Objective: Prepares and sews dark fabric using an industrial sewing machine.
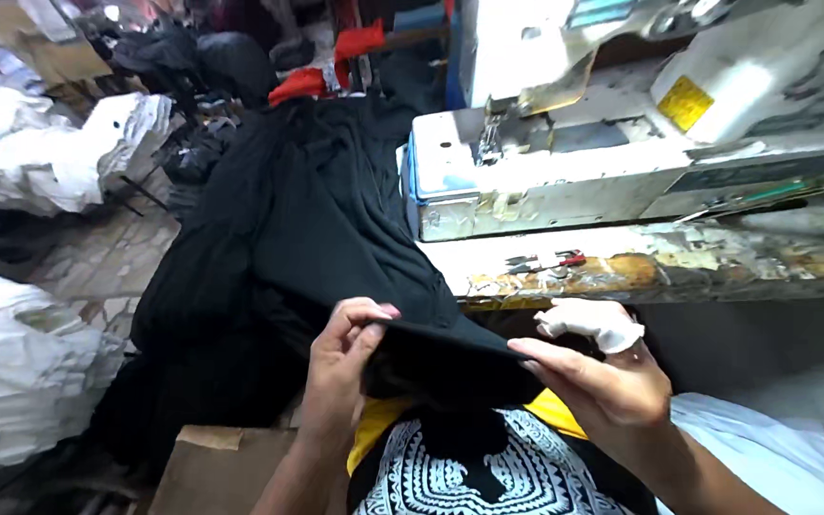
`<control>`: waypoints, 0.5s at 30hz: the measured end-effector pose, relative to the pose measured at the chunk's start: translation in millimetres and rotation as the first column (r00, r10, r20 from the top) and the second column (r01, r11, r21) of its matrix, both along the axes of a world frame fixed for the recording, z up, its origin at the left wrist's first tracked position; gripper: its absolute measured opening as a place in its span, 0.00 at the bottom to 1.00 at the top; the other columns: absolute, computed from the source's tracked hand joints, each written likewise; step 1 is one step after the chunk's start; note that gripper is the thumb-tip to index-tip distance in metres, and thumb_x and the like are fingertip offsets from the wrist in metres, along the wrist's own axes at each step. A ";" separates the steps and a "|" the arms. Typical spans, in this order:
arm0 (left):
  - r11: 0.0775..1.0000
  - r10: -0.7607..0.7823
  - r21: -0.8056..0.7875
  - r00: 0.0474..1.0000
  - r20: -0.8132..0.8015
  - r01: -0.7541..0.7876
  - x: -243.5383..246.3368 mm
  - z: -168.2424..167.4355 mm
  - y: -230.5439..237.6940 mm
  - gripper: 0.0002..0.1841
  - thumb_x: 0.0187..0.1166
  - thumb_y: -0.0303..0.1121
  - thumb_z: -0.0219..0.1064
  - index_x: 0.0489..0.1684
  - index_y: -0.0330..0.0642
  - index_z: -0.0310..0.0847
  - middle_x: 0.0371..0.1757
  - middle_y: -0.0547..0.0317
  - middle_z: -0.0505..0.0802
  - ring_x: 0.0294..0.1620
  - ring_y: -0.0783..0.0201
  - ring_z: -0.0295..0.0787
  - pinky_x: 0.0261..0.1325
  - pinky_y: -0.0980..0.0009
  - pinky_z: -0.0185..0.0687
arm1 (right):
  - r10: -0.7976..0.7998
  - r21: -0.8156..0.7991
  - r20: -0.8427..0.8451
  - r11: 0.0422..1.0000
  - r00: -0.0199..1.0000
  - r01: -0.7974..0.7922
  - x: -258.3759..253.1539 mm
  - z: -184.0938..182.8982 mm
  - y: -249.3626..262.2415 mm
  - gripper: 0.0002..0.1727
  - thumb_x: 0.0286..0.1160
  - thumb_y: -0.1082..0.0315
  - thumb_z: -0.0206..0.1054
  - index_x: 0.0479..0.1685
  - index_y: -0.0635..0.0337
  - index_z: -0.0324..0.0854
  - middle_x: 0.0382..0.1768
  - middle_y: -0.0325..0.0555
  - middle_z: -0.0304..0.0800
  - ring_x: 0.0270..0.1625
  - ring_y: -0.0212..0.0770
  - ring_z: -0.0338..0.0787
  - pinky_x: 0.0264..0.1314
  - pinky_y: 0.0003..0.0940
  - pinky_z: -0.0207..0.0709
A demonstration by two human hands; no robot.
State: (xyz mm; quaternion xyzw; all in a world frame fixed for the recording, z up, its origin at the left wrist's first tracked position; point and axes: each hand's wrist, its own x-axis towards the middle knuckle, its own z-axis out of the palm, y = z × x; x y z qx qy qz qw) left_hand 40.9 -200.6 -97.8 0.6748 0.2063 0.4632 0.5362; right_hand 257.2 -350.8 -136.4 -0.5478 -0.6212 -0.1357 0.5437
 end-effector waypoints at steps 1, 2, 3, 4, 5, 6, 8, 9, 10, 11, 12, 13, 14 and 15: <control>0.984 -0.079 -0.150 0.994 0.081 0.091 12.1 17.4 2.7 0.09 0.84 0.30 0.62 0.42 0.51 0.90 0.44 0.69 0.94 0.48 0.77 0.91 0.53 0.77 0.88 | -0.016 0.018 0.068 1.000 0.998 0.015 2.4 10.0 -0.5 0.10 0.88 0.54 0.63 0.55 0.43 0.86 0.55 0.38 0.87 0.69 0.33 0.81 0.81 0.33 0.68; 0.979 -0.138 -0.137 0.987 0.081 0.148 22.8 37.6 6.6 0.10 0.86 0.31 0.60 0.42 0.54 0.90 0.42 0.71 0.94 0.45 0.78 0.91 0.50 0.79 0.88 | -0.013 0.032 0.114 0.999 0.993 0.009 4.7 21.2 -1.4 0.10 0.89 0.55 0.60 0.55 0.46 0.82 0.55 0.40 0.86 0.69 0.36 0.81 0.82 0.36 0.67; 0.986 -0.167 0.016 0.986 -0.002 0.167 33.0 58.9 15.2 0.10 0.87 0.33 0.59 0.45 0.57 0.89 0.43 0.76 0.93 0.46 0.82 0.88 0.52 0.83 0.85 | -0.003 0.037 0.119 0.999 0.993 -0.002 7.3 31.5 -0.3 0.10 0.90 0.55 0.58 0.53 0.48 0.80 0.54 0.40 0.86 0.68 0.36 0.82 0.82 0.36 0.67; 0.957 -0.135 0.245 0.986 -0.095 0.155 46.4 78.9 29.4 0.10 0.87 0.32 0.59 0.48 0.57 0.88 0.47 0.80 0.92 0.50 0.86 0.86 0.55 0.87 0.81 | 0.018 0.024 0.074 1.000 0.997 -0.020 10.8 39.2 5.0 0.10 0.91 0.55 0.57 0.49 0.49 0.78 0.50 0.38 0.86 0.64 0.31 0.83 0.78 0.31 0.69; 0.875 -0.048 0.470 0.987 -0.156 0.117 65.2 94.1 48.3 0.08 0.85 0.29 0.62 0.48 0.51 0.88 0.48 0.77 0.92 0.52 0.85 0.86 0.58 0.87 0.80 | 0.068 -0.001 -0.045 0.998 0.997 -0.068 15.5 42.4 15.3 0.11 0.90 0.56 0.58 0.42 0.51 0.80 0.43 0.36 0.87 0.56 0.25 0.85 0.69 0.22 0.74; 0.765 0.064 0.638 0.977 -0.204 0.083 88.0 102.5 70.6 0.07 0.80 0.26 0.66 0.45 0.43 0.90 0.46 0.69 0.92 0.51 0.81 0.86 0.58 0.84 0.79 | 0.142 -0.036 -0.241 0.987 0.960 -0.154 21.1 42.0 30.3 0.12 0.86 0.61 0.62 0.34 0.53 0.82 0.34 0.34 0.87 0.46 0.20 0.85 0.54 0.15 0.75; 0.606 0.283 0.785 0.889 -0.361 0.126 134.9 97.1 115.8 0.07 0.74 0.32 0.73 0.40 0.38 0.93 0.40 0.55 0.93 0.46 0.66 0.88 0.53 0.69 0.80 | 0.191 -0.102 -0.691 0.929 0.698 -0.355 35.8 36.4 63.8 0.14 0.79 0.70 0.63 0.22 0.51 0.83 0.24 0.25 0.86 0.31 0.15 0.85 0.37 0.12 0.80; 0.592 0.312 0.782 0.839 -0.446 0.196 156.6 87.7 136.4 0.08 0.74 0.33 0.73 0.39 0.37 0.93 0.39 0.50 0.92 0.46 0.57 0.90 0.52 0.59 0.82 | 0.185 -0.085 -0.814 0.900 0.550 -0.428 45.1 30.7 79.6 0.16 0.79 0.73 0.60 0.21 0.49 0.82 0.23 0.25 0.86 0.29 0.19 0.87 0.36 0.17 0.84; 0.596 0.300 0.759 0.804 -0.513 0.262 177.9 78.3 154.3 0.09 0.75 0.34 0.73 0.39 0.36 0.92 0.40 0.46 0.92 0.47 0.50 0.91 0.51 0.50 0.82 | 0.163 -0.081 -0.859 0.893 0.485 -0.442 52.8 25.3 92.8 0.18 0.80 0.74 0.58 0.20 0.48 0.82 0.22 0.25 0.87 0.29 0.22 0.88 0.37 0.20 0.86; 0.609 0.277 0.734 0.786 -0.553 0.301 198.1 70.7 167.9 0.10 0.75 0.34 0.72 0.41 0.35 0.92 0.43 0.43 0.93 0.50 0.46 0.91 0.53 0.44 0.82 | 0.138 -0.088 -0.870 0.901 0.473 -0.425 58.2 22.1 103.0 0.19 0.81 0.74 0.57 0.20 0.49 0.83 0.22 0.25 0.88 0.29 0.22 0.89 0.37 0.21 0.87; 0.627 0.264 0.712 0.774 -0.576 0.316 215.5 65.6 176.6 0.12 0.75 0.35 0.72 0.45 0.34 0.91 0.47 0.40 0.94 0.55 0.43 0.92 0.56 0.40 0.82 | 0.122 -0.095 -0.869 0.911 0.480 -0.402 62.1 21.0 110.5 0.19 0.81 0.74 0.57 0.21 0.50 0.84 0.22 0.26 0.90 0.28 0.21 0.90 0.37 0.20 0.87; 0.645 0.264 0.696 0.762 -0.591 0.316 229.0 62.7 181.2 0.15 0.75 0.35 0.71 0.49 0.32 0.89 0.51 0.38 0.94 0.58 0.41 0.91 0.59 0.39 0.82 | 0.110 -0.102 -0.858 0.921 0.502 -0.377 65.3 20.4 115.9 0.18 0.81 0.75 0.56 0.23 0.52 0.85 0.22 0.26 0.91 0.29 0.21 0.90 0.38 0.19 0.87; 0.655 0.271 0.686 0.750 -0.604 0.316 238.4 61.8 182.7 0.18 0.74 0.35 0.71 0.53 0.27 0.86 0.53 0.34 0.93 0.60 0.39 0.90 0.62 0.39 0.80 | 0.100 -0.109 -0.841 0.931 0.531 -0.349 68.3 20.2 120.6 0.18 0.81 0.76 0.57 0.23 0.53 0.85 0.22 0.26 0.91 0.28 0.20 0.90 0.37 0.18 0.87; 0.673 0.263 0.667 0.739 -0.621 0.321 243.8 61.8 184.0 0.21 0.74 0.33 0.72 0.57 0.23 0.84 0.56 0.30 0.91 0.63 0.37 0.88 0.68 0.42 0.77 | 0.103 -0.107 -0.822 0.938 0.560 -0.330 71.2 20.0 124.2 0.17 0.80 0.76 0.57 0.23 0.54 0.85 0.21 0.26 0.90 0.28 0.19 0.90 0.37 0.17 0.87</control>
